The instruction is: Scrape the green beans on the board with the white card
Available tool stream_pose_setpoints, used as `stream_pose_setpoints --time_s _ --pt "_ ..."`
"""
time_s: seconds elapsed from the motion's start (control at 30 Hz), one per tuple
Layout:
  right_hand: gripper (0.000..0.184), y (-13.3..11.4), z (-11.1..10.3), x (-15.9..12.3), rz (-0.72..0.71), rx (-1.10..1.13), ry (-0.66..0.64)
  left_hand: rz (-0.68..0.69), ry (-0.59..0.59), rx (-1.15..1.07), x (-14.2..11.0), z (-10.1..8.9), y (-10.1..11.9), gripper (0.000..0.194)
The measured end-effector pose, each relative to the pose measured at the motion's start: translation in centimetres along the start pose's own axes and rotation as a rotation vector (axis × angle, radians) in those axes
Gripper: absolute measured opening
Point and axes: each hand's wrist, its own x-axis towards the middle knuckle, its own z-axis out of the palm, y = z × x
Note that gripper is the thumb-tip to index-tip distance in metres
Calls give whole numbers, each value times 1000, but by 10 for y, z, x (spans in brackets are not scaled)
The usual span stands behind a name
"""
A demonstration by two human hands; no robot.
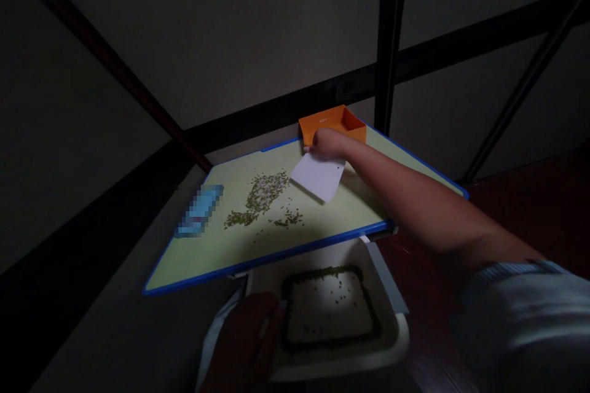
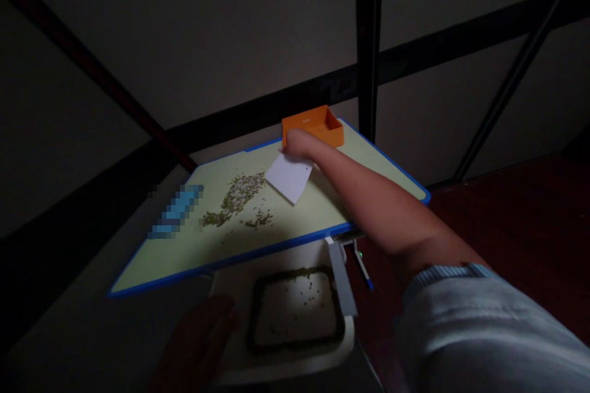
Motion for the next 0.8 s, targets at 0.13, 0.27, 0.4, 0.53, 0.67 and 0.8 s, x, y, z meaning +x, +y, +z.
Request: stream_pose_setpoints --time_s 0.13,0.27,0.4,0.53,0.67,0.8 --pt "39 -34 13 -17 -122 97 -41 -12 -2 -36 3 -2 4 37" --pt "32 -56 22 -31 -132 241 -92 -24 16 -60 4 -3 8 39" --pt "30 -65 30 -35 -24 418 -116 -42 0 -86 5 -3 10 40" --pt "33 -68 37 -35 70 496 -164 -52 -21 -104 6 -3 10 42" --pt "30 -70 42 -36 72 505 -143 -52 -10 -104 4 -1 9 39" --pt "28 -72 42 -36 51 432 -149 -34 7 -104 4 0 8 37"
